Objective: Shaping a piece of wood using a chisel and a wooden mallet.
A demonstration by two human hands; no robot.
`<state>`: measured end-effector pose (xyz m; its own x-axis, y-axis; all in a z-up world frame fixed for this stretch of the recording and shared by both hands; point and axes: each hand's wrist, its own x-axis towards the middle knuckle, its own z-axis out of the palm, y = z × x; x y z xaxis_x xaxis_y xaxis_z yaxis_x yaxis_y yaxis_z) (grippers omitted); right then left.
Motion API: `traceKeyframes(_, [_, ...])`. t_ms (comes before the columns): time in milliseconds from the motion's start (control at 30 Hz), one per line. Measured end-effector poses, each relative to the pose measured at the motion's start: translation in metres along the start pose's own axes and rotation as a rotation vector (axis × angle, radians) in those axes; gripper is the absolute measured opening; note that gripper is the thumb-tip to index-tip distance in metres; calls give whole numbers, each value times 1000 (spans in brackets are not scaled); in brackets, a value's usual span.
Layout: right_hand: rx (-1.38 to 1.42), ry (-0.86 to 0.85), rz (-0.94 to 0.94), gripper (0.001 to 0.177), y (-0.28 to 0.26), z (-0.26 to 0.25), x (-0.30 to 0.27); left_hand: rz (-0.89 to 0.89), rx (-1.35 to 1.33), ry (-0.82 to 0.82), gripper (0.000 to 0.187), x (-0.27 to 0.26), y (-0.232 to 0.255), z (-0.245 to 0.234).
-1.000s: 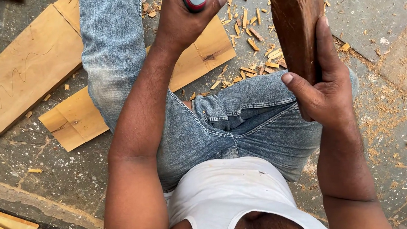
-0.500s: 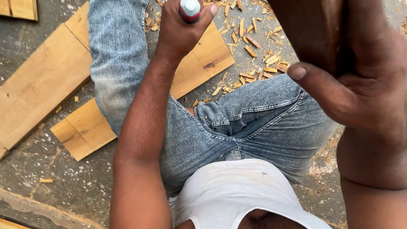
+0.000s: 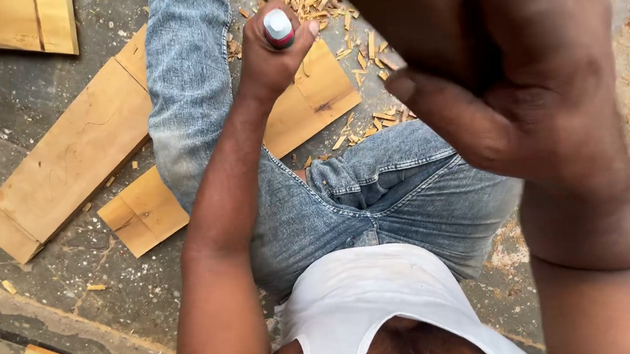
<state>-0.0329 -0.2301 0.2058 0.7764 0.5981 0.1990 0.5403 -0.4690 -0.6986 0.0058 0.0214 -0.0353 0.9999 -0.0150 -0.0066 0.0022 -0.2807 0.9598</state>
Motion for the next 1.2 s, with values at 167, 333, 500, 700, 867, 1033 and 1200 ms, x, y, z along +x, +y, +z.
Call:
traceKeyframes(167, [-52,-119,100,72,30,43,-2,302,-198,-40,12,-9,10,-7])
traceKeyframes(333, [-171,-208,195,87,40,43,-26,416,165,68,9,-6,-19,-1])
traceKeyframes(500, [123,-31,279,88,39,35,-42,143,-153,155,13,14,-12,-3])
traceKeyframes(700, [83,-11,222,95,52,41,-65,402,-16,53,18,-15,25,10])
traceKeyframes(867, [146,-40,308,92,51,41,-76,236,-100,63,22,-16,40,15])
traceKeyframes(1033, [122,-1,265,94,58,40,-84,301,-62,45,23,-19,45,19])
traceKeyframes(1200, [201,39,297,96,61,39,-92,288,38,26,30,-24,41,22])
